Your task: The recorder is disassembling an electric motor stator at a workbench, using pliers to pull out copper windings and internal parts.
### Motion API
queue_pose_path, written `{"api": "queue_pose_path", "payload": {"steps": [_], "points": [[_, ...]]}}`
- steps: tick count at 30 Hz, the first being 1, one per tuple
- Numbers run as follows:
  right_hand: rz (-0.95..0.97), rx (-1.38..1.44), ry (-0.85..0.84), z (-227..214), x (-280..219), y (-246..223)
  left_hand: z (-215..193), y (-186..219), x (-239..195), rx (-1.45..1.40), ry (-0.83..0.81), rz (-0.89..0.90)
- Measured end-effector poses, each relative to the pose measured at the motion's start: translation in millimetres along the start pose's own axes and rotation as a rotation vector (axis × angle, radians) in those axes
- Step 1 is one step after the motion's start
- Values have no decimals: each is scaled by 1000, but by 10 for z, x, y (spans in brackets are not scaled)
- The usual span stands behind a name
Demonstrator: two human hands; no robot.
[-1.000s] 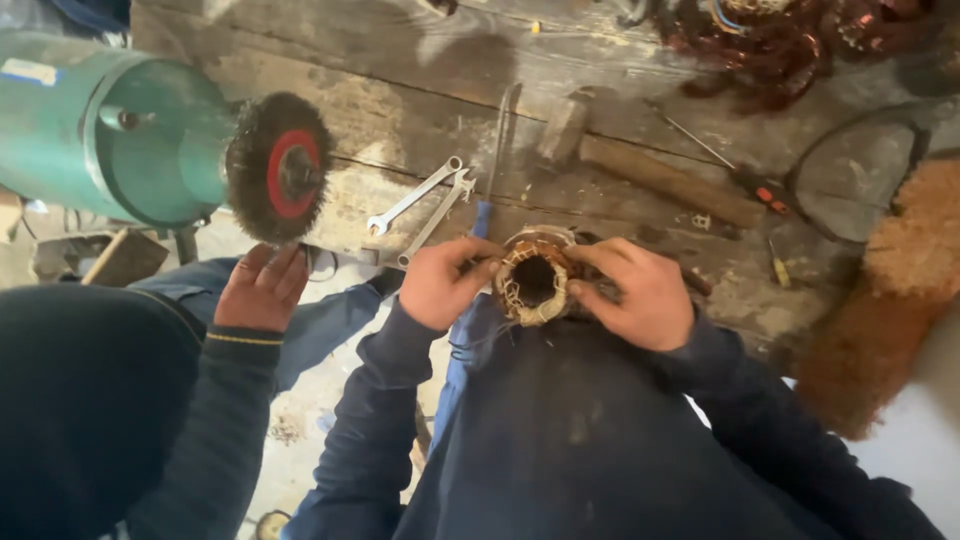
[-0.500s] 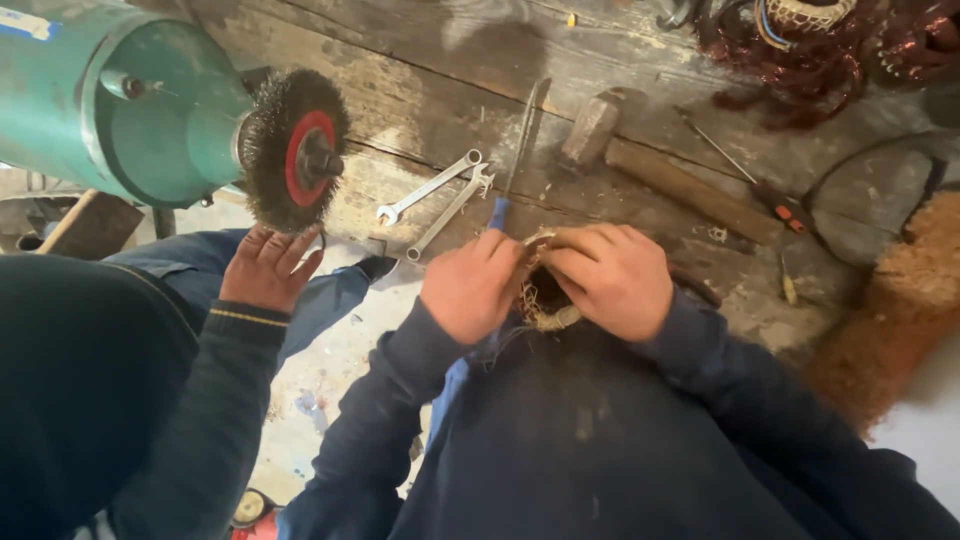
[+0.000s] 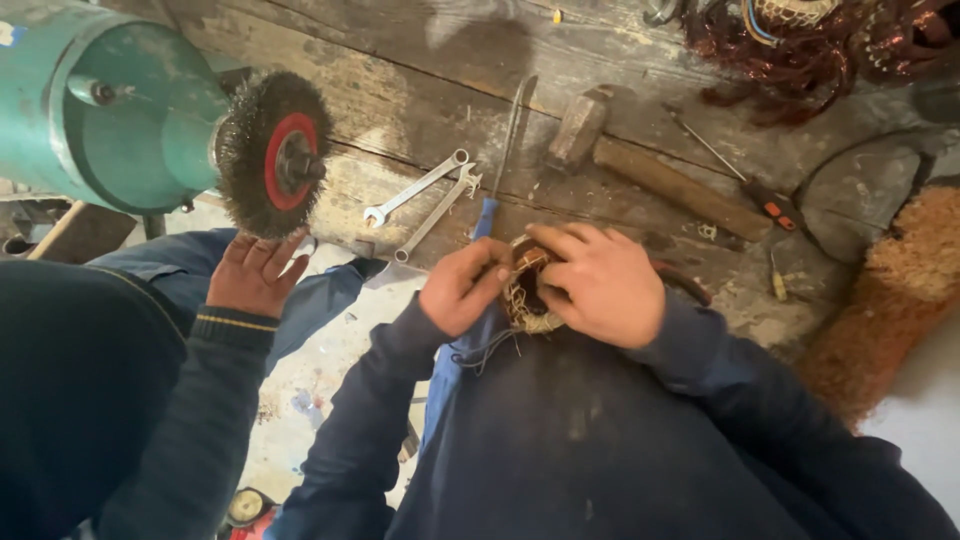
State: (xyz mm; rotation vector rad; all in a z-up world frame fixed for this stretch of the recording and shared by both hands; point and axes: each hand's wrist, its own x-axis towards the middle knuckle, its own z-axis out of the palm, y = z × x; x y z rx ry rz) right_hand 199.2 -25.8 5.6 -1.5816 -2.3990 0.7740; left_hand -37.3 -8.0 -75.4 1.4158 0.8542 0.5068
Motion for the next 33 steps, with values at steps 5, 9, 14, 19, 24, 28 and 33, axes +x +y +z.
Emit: {"api": "queue_pose_path", "payload": {"steps": [5, 9, 14, 19, 24, 28, 33], "points": [[13, 286, 220, 1, -73, 90, -135, 253, 34, 120, 55, -88], [2, 225, 247, 56, 6, 100, -184, 135, 46, 191, -5, 154], [-148, 106, 207, 82, 55, 61, -223, 127, 98, 81, -26, 66], [-105, 113, 190, 106, 39, 26, -104, 321, 174, 243, 18, 222], [-58, 106, 171, 42, 3, 31, -89, 573, 87, 603, -1, 486], [57, 354, 180, 62, -9, 111, -80, 645, -41, 680, 5, 536], [70, 391, 126, -2, 2, 147, -84, 471, -148, 252, 181, 310]]}}
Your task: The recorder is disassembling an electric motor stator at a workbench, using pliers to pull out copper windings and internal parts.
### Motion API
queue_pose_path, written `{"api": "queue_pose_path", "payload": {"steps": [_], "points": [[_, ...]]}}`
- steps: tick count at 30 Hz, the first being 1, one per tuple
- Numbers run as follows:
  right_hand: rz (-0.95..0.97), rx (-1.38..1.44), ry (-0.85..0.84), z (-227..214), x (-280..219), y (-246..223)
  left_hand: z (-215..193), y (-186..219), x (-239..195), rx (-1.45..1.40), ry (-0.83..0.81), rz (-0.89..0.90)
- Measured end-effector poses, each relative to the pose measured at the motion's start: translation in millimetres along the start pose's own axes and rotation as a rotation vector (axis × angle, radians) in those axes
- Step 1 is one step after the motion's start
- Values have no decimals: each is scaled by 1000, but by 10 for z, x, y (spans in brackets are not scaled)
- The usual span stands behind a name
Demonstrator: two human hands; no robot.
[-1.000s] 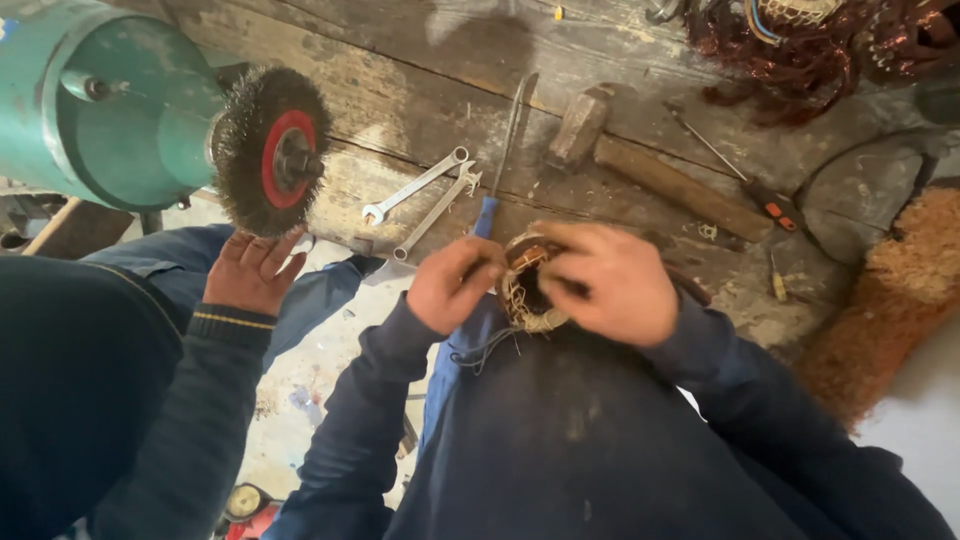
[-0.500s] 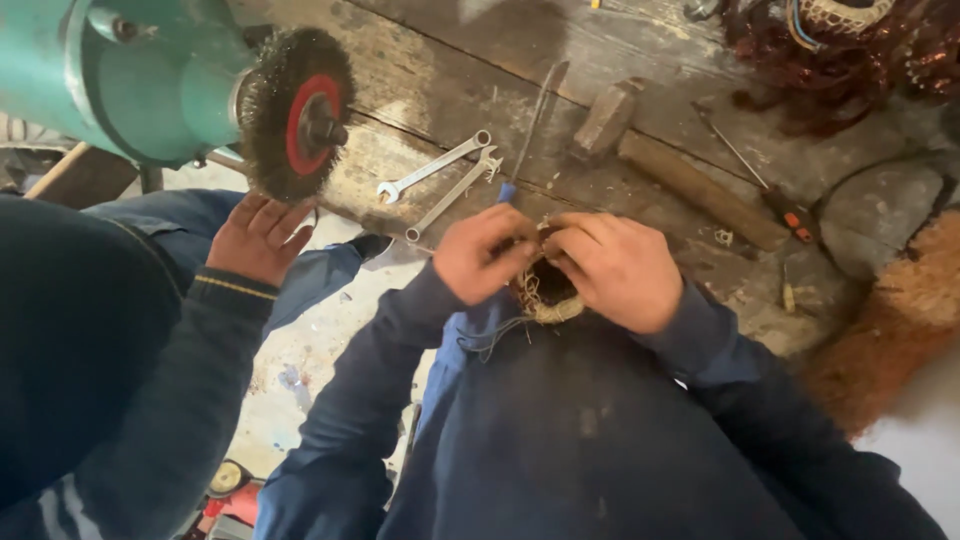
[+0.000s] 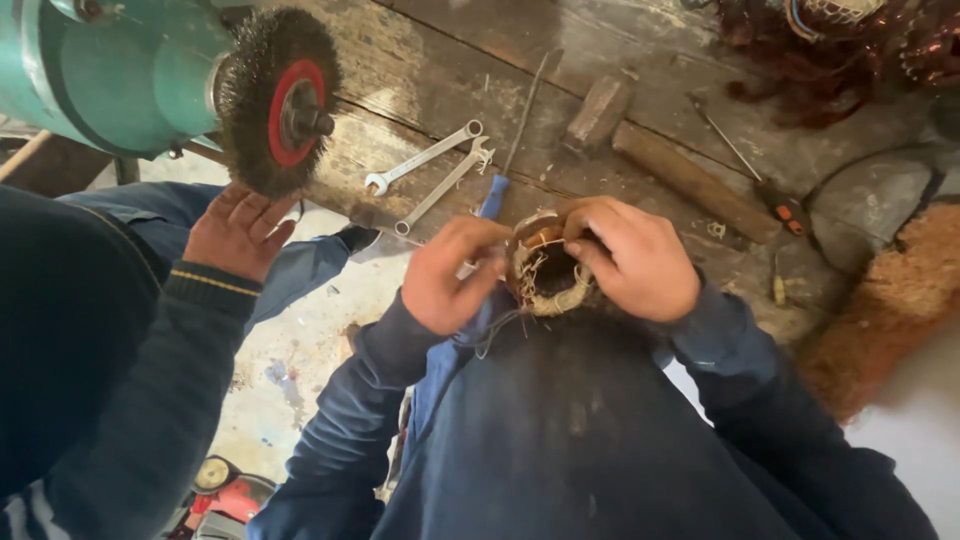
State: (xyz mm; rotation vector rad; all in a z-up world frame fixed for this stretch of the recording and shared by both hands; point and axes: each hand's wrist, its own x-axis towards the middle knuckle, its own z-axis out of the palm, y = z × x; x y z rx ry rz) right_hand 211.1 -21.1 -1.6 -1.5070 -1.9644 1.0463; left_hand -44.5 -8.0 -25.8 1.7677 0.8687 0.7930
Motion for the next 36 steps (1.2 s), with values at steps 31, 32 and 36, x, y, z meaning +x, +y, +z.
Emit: {"api": "queue_pose_path", "payload": {"steps": [31, 32, 36], "points": [[-110, -145, 38, 221, -119, -17, 25, -349, 208, 172, -285, -242], [-85, -144, 81, 277, -160, 48, 32, -339, 186, 177, -262, -263], [-47, -63, 137, 270, -246, 94, 76, -158, 103, 171, -75, -334]]}}
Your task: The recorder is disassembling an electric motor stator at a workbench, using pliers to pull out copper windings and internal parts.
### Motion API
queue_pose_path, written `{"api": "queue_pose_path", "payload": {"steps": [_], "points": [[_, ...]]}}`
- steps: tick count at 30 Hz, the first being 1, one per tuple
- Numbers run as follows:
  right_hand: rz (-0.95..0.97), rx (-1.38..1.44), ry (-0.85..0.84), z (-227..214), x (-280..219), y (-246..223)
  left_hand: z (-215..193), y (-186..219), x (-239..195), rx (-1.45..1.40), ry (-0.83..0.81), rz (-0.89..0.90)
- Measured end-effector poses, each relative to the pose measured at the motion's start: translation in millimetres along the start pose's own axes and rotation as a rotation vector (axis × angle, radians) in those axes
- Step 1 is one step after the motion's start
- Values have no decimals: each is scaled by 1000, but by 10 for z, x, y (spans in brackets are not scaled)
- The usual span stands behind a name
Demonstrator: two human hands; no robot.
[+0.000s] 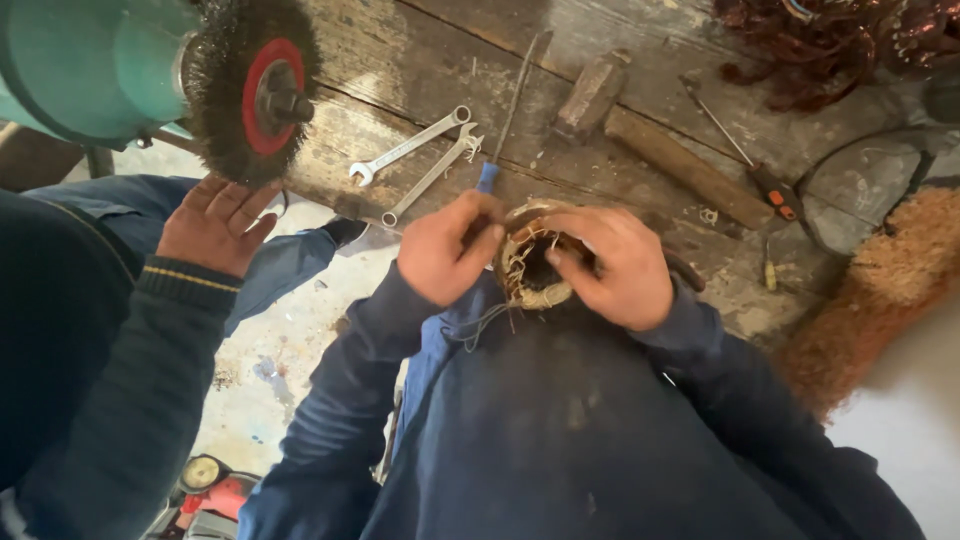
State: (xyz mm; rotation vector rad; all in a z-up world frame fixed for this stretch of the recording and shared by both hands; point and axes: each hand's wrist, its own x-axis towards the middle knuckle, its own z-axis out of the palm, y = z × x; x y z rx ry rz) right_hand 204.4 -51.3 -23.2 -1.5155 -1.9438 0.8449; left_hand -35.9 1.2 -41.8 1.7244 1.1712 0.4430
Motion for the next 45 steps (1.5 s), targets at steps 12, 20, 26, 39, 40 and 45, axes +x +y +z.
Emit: {"api": "queue_pose_path", "payload": {"steps": [12, 20, 26, 39, 40, 45], "points": [[-198, 91, -182, 99, -216, 292, 212, -212, -192, -315, -169, 99], [-202, 36, -151, 99, -219, 285, 177, -168, -227, -322, -219, 63], [-201, 25, -170, 14, -156, 225, -139, -113, -306, 71, -134, 214], [-201, 36, -145, 54, -189, 253, -152, -24, 15, 97, -244, 538], [-189, 37, -151, 56, -190, 260, -170, -25, 33, 66, -278, 542], [-184, 41, -164, 82, -189, 291, -166, -92, 74, -10, -335, 515]]}}
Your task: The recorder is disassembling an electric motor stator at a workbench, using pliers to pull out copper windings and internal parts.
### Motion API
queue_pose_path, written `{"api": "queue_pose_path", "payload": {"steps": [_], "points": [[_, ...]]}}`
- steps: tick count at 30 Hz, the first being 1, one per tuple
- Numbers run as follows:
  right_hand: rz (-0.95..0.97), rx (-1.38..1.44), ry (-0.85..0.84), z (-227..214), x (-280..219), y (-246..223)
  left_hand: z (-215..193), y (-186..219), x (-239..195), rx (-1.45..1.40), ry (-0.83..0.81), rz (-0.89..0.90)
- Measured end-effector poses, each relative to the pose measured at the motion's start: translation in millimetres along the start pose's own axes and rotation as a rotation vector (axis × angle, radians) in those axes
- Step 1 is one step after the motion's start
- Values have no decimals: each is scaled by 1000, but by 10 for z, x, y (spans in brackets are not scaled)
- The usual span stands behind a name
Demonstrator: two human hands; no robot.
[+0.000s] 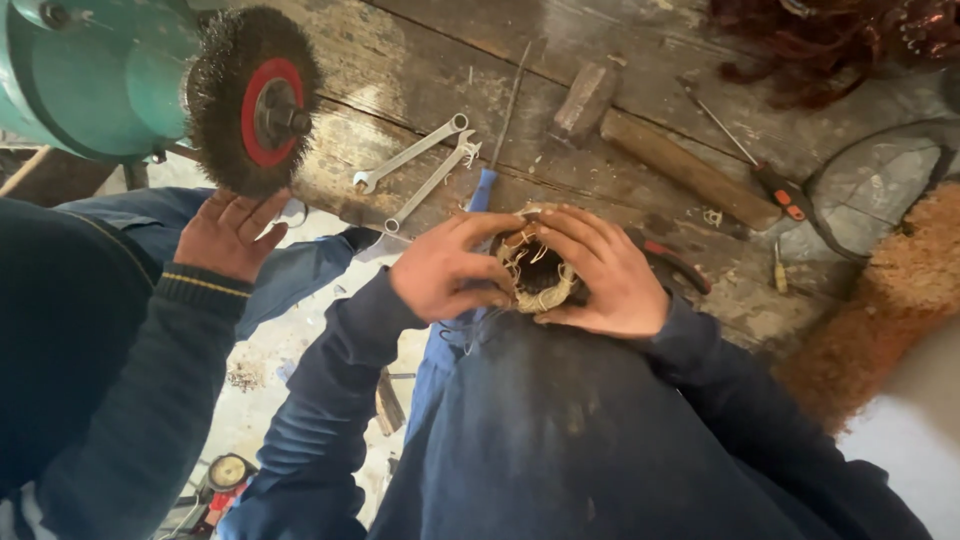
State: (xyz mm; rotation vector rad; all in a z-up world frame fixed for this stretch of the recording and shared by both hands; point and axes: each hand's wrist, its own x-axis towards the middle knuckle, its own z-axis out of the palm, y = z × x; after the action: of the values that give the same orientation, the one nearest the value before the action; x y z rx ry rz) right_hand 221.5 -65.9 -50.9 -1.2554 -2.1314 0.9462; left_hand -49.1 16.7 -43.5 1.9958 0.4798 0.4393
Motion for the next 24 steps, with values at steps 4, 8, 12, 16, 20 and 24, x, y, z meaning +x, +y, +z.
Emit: {"api": "queue_pose_path", "payload": {"steps": [4, 8, 12, 16, 20, 24], "points": [[4, -13, 9, 1, 3, -4, 17, 61, 91, 35, -2, -83], [37, -43, -8, -13, 25, -52, 118, 395, 227, 416, 8, -284], [5, -24, 25, -5, 11, -45, 163, 537, 238, 512, -17, -359], [22, -30, 32, 0, 8, -34, 137, 465, 169, 445, 53, -256], [-8, -24, 33, 27, -17, 12, 86, 294, 49, 434, -4, -8], [-29, -36, 52, 36, -25, 26, 81, 186, 4, 434, -36, 73]]}}
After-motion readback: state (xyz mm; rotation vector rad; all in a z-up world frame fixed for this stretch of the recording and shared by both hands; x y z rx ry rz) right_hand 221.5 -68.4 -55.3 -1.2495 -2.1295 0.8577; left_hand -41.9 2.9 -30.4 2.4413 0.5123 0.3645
